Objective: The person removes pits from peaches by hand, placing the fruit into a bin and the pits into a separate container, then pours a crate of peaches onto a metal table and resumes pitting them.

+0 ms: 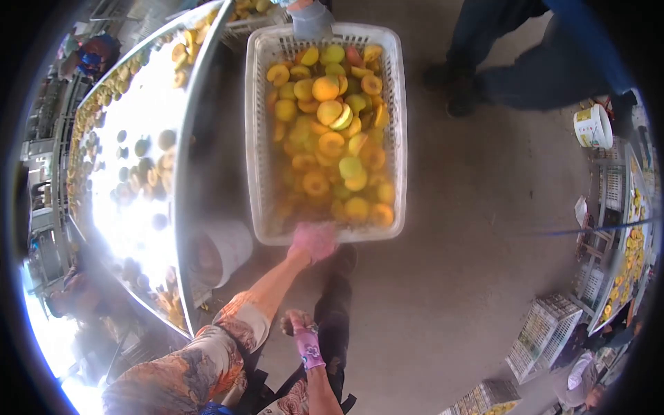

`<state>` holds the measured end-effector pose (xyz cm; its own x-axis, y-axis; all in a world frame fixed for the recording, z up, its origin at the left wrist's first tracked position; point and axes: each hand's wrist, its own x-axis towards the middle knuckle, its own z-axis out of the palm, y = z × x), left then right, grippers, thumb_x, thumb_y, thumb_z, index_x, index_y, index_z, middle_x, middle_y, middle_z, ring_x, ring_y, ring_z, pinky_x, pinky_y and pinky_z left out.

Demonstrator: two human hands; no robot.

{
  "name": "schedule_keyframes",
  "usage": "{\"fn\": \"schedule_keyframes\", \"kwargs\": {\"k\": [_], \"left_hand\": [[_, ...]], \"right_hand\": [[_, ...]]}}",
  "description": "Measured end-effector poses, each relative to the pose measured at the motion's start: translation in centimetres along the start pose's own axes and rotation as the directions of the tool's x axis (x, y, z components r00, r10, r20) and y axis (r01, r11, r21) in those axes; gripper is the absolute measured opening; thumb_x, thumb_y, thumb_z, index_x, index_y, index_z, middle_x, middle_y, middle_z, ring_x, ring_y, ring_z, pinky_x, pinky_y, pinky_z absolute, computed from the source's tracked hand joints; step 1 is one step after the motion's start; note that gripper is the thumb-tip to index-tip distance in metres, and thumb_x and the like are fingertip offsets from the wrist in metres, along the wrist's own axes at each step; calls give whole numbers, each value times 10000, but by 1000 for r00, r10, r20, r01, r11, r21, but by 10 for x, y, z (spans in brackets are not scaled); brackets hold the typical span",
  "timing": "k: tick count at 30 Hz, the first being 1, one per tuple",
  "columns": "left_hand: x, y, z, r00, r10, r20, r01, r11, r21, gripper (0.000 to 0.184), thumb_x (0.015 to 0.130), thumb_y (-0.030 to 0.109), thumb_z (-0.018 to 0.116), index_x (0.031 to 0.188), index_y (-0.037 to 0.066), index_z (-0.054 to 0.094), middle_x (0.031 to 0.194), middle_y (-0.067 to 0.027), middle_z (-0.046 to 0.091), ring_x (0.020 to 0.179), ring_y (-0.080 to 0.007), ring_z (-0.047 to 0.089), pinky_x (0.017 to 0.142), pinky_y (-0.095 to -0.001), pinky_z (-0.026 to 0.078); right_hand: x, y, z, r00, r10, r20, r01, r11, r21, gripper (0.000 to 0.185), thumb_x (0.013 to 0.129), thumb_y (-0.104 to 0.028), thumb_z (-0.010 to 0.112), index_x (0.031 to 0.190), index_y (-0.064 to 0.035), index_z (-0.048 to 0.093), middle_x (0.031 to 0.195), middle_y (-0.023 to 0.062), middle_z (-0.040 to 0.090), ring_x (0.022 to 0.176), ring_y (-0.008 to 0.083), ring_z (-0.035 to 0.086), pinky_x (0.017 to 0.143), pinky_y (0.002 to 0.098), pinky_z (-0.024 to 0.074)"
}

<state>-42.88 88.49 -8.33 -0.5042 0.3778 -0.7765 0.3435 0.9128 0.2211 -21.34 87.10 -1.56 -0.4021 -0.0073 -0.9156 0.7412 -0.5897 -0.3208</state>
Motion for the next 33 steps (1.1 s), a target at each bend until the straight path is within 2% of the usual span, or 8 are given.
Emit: {"fn": "schedule_keyframes", "kwargs": {"k": [9,13,20,22,24,26,28,33], "left_hand": [[-199,9,-113,966,60,-253,-55,998,27,279,776,299,577,935,71,604,841,-123,644,822,-304,638,728,-439,466],[-263,-42,-148,946,111,-305,-168,971,-170,174,710,251,621,801,102,628,764,-123,634,758,-308,634,697,-418,490],[-245,-20,-82,876,41,-481,-67,997,-37,235,647,285,686,812,126,635,766,-73,637,763,-280,623,630,-400,495],[-225,-24,-39,510,158,-846,-316,949,-13,244,645,180,683,883,127,671,719,-92,623,682,-267,623,645,-382,507],[-219,1,-39,536,101,-838,-212,977,-18,285,637,183,698,917,133,666,837,-103,632,785,-270,612,697,-387,505],[-209,42,-56,743,-219,-632,55,962,-268,377,590,138,720,962,112,665,953,-71,652,912,-273,611,854,-396,473],[-178,66,-53,690,-379,-617,214,921,-326,363,586,120,715,946,121,675,966,-80,646,957,-275,595,873,-384,465],[-204,17,-60,460,-389,-798,-29,892,-451,527,607,171,788,1095,105,600,1070,-112,604,979,-284,591,882,-382,474]], "right_hand": [[33,5,-84,919,145,366,-388,490,781,416,924,-402,472,933,-32,663,966,163,675,865,314,645,780,482,513],[71,-21,-116,997,56,43,-61,372,926,476,930,-468,411,1083,-57,597,1038,121,665,917,331,630,823,498,503],[202,-110,-142,845,-522,119,323,675,664,559,948,-469,349,1378,-112,353,1400,114,396,1241,302,434,999,507,385],[198,-171,-159,792,-605,76,432,644,631,576,955,-470,323,1412,-120,315,1463,111,310,1308,297,361,1058,505,323],[162,-232,-153,669,-333,664,-189,788,586,632,927,-533,326,1427,-147,314,1488,99,265,1357,323,258,1109,520,197],[141,-267,-148,755,-211,621,-256,776,576,622,925,-526,318,1424,-155,326,1485,68,282,1351,308,272,1111,508,188],[174,-300,-176,551,-235,801,-69,944,324,610,924,-510,333,1420,-154,335,1483,68,287,1342,300,286,1100,507,200],[152,-376,-150,623,-123,772,218,976,-21,534,945,-429,348,1390,-134,362,1450,84,338,1305,290,342,1073,485,268]]}}
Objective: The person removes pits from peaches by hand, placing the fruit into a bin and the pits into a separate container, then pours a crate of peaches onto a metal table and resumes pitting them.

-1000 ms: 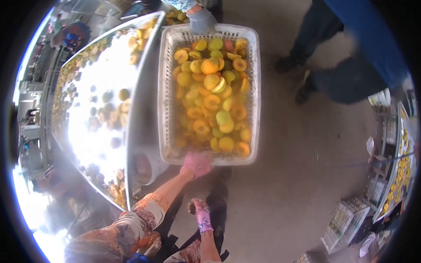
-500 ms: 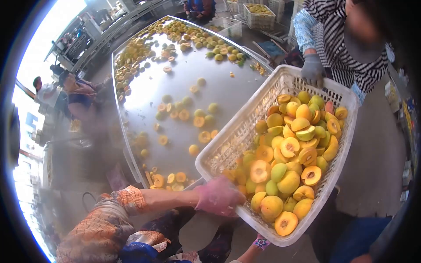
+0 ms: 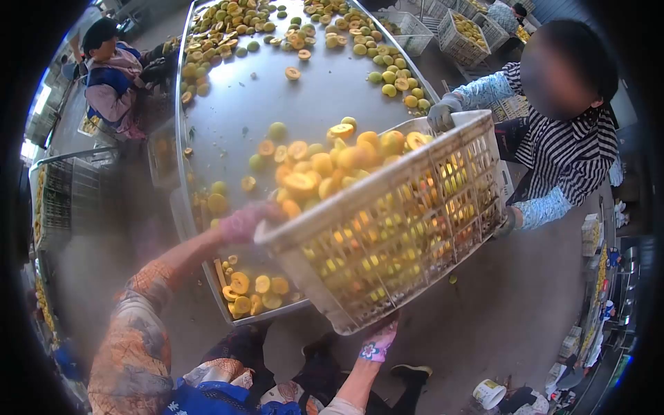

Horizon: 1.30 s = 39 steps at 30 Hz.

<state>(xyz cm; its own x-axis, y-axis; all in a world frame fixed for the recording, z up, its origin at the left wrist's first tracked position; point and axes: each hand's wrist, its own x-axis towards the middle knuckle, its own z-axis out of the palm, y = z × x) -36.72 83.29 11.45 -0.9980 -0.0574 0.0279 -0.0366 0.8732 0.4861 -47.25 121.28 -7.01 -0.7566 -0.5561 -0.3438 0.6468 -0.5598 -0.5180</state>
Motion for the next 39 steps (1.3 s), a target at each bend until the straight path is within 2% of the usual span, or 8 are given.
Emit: {"fn": "schedule_keyframes", "kwargs": {"k": [5,19,23,27,31,34,37,39], "left_hand": [[24,-41,-35,969,-243,-50,140,700,-701,444,756,45,701,1171,20,549,1114,-76,609,978,-127,578,859,-294,502],[-9,49,28,735,-621,-273,167,556,-814,480,756,102,687,1204,36,527,1013,-42,617,929,-127,559,829,-281,464],[6,44,24,640,-620,-454,29,610,-791,417,769,119,680,1160,44,556,987,-36,622,907,-125,569,827,-271,462],[27,20,17,653,-529,-542,-197,573,-796,259,854,189,631,1084,78,586,968,6,619,883,-106,574,791,-277,465],[60,-5,41,595,-574,-562,-318,474,-821,295,876,205,619,1130,68,558,1004,-13,613,893,-120,578,795,-291,469],[77,-21,57,576,-555,-601,-344,502,-793,337,893,212,607,1180,55,526,1071,-17,592,934,-132,569,788,-298,477],[80,38,30,593,-516,-618,-188,658,-729,339,898,212,603,1183,46,523,1078,-20,587,952,-133,560,780,-291,485],[89,39,11,578,-537,-614,-233,613,-755,337,899,201,601,1186,44,520,1072,-16,586,947,-129,560,785,-286,480]], "right_hand": [[48,2,0,919,10,-395,-30,999,-44,532,935,-451,410,1396,-194,347,1413,78,370,1263,287,381,1047,486,290],[89,14,-9,979,198,-40,-196,886,-421,450,965,-377,380,1338,-129,427,1329,95,465,1195,254,462,1034,431,331],[126,-22,-31,862,10,507,497,183,-848,443,966,-368,385,1327,-119,441,1312,98,484,1185,249,473,1030,422,338],[77,-95,77,947,313,-65,-319,942,-105,388,941,-297,449,1275,-110,507,1254,89,537,1169,248,487,999,444,380],[102,-120,34,959,221,176,-220,975,-25,448,947,-369,410,1323,-132,464,1317,76,489,1191,266,471,1010,473,361],[137,-129,56,976,-113,-185,19,894,-447,460,918,-478,438,1298,-223,475,1274,53,503,1163,175,475,959,487,380],[173,-106,52,993,69,99,-24,916,-400,595,958,-409,277,1484,-206,89,1547,48,34,1422,247,37,1137,453,78],[153,-133,97,998,-55,19,58,916,-397,710,928,-492,399,1462,-82,175,1516,80,193,1354,204,240,1133,295,83]]}}
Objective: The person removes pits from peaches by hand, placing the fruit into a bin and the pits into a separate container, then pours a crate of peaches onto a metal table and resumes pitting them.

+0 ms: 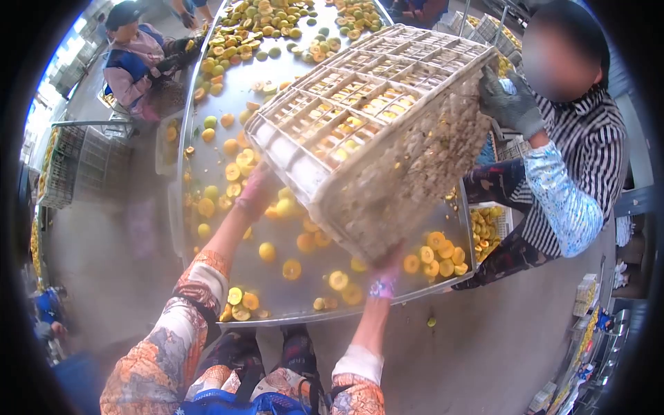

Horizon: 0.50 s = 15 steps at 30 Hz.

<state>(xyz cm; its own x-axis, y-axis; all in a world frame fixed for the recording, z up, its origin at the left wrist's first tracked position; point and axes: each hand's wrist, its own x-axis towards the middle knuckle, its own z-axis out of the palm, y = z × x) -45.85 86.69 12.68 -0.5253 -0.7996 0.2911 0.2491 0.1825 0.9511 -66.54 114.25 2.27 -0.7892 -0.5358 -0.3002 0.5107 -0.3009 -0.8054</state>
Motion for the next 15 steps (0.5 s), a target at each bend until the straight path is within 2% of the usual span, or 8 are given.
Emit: {"fn": "schedule_keyframes", "kwargs": {"k": [2,4,5,6,9,12,14,15], "left_hand": [[11,-2,-8,997,-83,4,83,992,-99,347,900,237,600,1189,60,525,1057,-14,589,933,-132,560,777,-291,475],[11,48,4,998,-30,-47,25,993,-115,367,901,301,589,1185,74,534,1056,-23,589,920,-143,561,782,-300,473],[13,83,9,982,-157,-105,108,924,-367,327,916,253,540,1183,64,539,1085,-45,596,986,-165,551,855,-313,447],[16,107,14,952,-281,-120,156,784,-601,298,931,206,492,1181,54,544,1113,-67,603,1053,-188,541,929,-326,421],[31,124,-17,974,-169,-152,25,745,-667,341,968,290,452,1202,54,529,1127,-61,587,973,-167,562,888,-332,437],[-41,191,-2,983,-166,-79,78,768,-636,412,944,361,498,1227,61,515,1096,-61,593,926,-164,561,838,-322,452],[19,192,-15,943,-306,-129,196,826,-529,451,921,395,533,1220,58,517,1083,-67,596,881,-163,559,790,-323,458],[12,196,-17,961,-252,-117,140,803,-580,461,914,394,543,1224,55,512,1095,-71,590,893,-162,552,785,-324,452]], "right_hand": [[-25,-31,-16,905,-404,133,412,754,-512,677,932,-470,391,1463,-103,186,1520,60,179,1365,220,221,1132,297,105],[-53,-55,-11,660,-570,490,674,161,-721,647,937,-448,382,1465,-125,197,1524,41,165,1375,236,201,1132,299,128],[-81,-84,32,849,-450,275,527,754,-393,643,925,-454,405,1460,-147,223,1520,35,175,1374,241,205,1126,342,163],[-109,-104,66,975,-135,176,116,987,115,640,913,-459,428,1455,-169,249,1517,28,185,1373,246,208,1121,384,197],[-120,-97,64,987,-126,98,120,991,67,623,889,-421,449,1432,-154,301,1452,59,324,1321,269,327,1100,451,240],[-182,-104,39,935,-114,334,85,991,101,673,829,-468,543,1414,-207,338,1437,24,353,1329,238,308,1100,462,234],[-168,-107,87,999,-19,44,19,1000,6,718,798,-496,579,1413,-215,338,1446,32,335,1320,244,320,1094,456,251],[-188,-111,84,936,-72,345,72,997,15,703,816,-507,557,1410,-199,344,1429,44,349,1304,254,335,1080,451,273]]}}
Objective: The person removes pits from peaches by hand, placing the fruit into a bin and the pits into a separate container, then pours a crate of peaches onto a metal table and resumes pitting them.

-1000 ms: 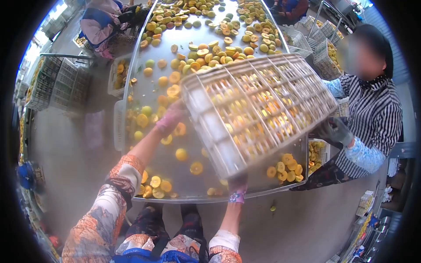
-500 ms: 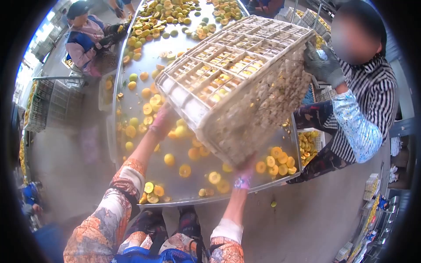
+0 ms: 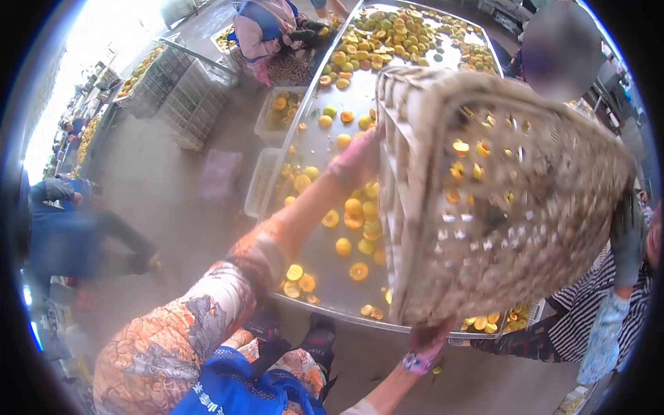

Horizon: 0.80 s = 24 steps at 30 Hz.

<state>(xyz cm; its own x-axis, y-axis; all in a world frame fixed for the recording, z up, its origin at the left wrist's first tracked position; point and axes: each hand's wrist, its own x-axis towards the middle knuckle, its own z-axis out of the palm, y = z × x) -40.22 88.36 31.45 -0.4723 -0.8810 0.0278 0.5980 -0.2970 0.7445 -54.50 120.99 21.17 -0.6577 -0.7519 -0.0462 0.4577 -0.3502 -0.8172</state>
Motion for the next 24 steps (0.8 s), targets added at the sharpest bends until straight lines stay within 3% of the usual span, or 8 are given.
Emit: {"fn": "schedule_keyframes", "kwargs": {"k": [3,4,8,14,19,22,23,24], "left_hand": [[-46,5,-10,979,-201,-29,203,971,124,621,834,428,651,1283,50,447,1231,-79,521,1125,-184,470,971,-348,369],[-61,-13,-29,966,70,248,-161,915,369,661,826,445,650,1307,49,430,1243,-81,517,1124,-189,477,981,-335,361],[-175,-2,-25,905,-296,307,52,791,609,334,880,199,515,1150,6,555,1143,-147,578,1028,-186,529,905,-338,423],[-336,6,-2,329,-788,521,462,615,639,332,728,78,638,1052,5,634,878,-92,660,811,-166,611,718,-285,511],[-471,-86,2,176,-506,844,-574,644,506,406,796,241,601,1173,104,538,1076,-87,613,952,-257,586,846,-389,469],[-508,-173,-30,-110,-730,674,-898,363,247,431,803,231,586,1216,139,505,1131,-102,591,1017,-270,572,848,-397,468],[-538,-246,-89,-205,-476,855,-979,103,-177,463,799,212,581,1249,170,478,1179,-94,563,1070,-255,546,881,-379,454],[-528,-233,-82,-194,-662,724,-916,387,109,404,844,168,473,1247,145,449,1199,-63,496,1109,-258,505,851,-398,455]], "right_hand": [[-65,1,-13,975,94,-199,-58,982,180,668,846,-508,525,1399,-173,360,1419,45,358,1307,261,329,1076,466,277],[-88,1,-6,975,69,-212,-32,985,171,668,846,-508,525,1399,-173,360,1419,45,358,1307,261,329,1076,466,277],[-216,-6,9,910,-211,-358,104,950,-295,574,889,-478,482,1343,-135,417,1325,73,459,1242,277,396,1050,488,301],[-432,36,-38,775,149,-614,-104,989,109,524,898,-482,463,1251,-97,497,1212,80,551,1126,276,496,985,482,373],[-600,97,-116,641,449,-623,-120,860,496,512,904,-484,451,1190,-71,551,1136,84,612,1049,275,562,942,477,421],[-677,140,-139,801,555,-224,51,310,949,427,913,-444,463,1015,-57,611,956,79,662,908,288,609,877,473,460],[-674,138,-111,572,659,-488,60,561,826,397,912,-428,479,993,-63,610,934,80,661,888,290,610,855,472,472],[-678,135,-87,277,642,-715,-24,749,662,368,912,-412,494,972,-69,610,911,81,659,868,292,610,834,471,485]]}}
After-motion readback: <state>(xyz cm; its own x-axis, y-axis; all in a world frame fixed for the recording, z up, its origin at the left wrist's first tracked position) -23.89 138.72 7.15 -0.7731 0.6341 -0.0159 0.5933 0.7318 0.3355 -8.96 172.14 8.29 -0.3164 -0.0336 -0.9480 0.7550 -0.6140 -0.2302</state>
